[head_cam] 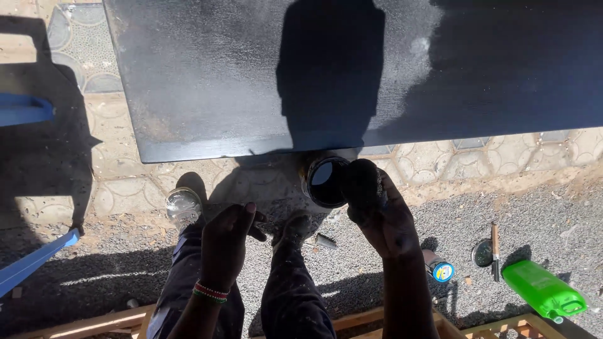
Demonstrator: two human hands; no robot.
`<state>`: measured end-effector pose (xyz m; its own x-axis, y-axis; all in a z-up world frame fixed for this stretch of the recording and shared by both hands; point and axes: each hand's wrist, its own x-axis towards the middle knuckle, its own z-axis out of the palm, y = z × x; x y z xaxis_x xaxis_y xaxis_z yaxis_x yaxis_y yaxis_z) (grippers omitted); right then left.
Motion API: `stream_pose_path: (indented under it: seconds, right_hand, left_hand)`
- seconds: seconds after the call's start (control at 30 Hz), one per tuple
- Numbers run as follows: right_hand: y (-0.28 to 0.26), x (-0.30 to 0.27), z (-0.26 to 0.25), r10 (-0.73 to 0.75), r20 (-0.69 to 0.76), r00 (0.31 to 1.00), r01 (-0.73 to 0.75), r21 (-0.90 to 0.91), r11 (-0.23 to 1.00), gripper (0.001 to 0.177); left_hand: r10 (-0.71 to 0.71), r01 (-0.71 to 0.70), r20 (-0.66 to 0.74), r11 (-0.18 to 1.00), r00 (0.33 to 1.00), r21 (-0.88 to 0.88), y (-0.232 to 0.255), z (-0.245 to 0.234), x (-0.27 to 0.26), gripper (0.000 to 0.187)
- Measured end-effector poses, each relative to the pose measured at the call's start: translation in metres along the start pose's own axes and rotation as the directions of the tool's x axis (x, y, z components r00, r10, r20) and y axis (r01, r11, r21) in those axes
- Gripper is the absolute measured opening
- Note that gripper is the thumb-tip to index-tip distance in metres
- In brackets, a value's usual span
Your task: Applying black paint or stain to a large wooden panel using a small sponge applicator
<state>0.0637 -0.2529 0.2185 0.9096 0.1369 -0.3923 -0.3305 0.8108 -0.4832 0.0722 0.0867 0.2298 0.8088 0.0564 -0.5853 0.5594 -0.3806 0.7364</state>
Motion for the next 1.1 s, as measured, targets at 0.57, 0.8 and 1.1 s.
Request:
stream_pose_path:
  seconds: [0.57,0.8,1.1]
  right_hand:
    - [0.095,0.145,0.182,-0.665,0.201,0.719,-0.174,-0.875,-0.452,0.018]
    - [0.111,0.158,0.2,-0.644,-0.017,0.765,-0.263,-0.92,-0.289,0.005]
    - [0.234,0.151,0.257,-0.551,0.164,0.818,0.031,-0.97,-0.242,0.024]
  left_hand:
    - [0.239,-0.239,0.041,0.971,0.97,-0.002,0.082,-0.301,0.123,0.022]
    - [0.395,-0.412,0.202,0.91,0.896,0.047,0.156,-0.274,0.183,0.035]
    - [0.076,-0.661,0.678,0.325,0.731,0.676,0.252,-0.146,0.313,0.08]
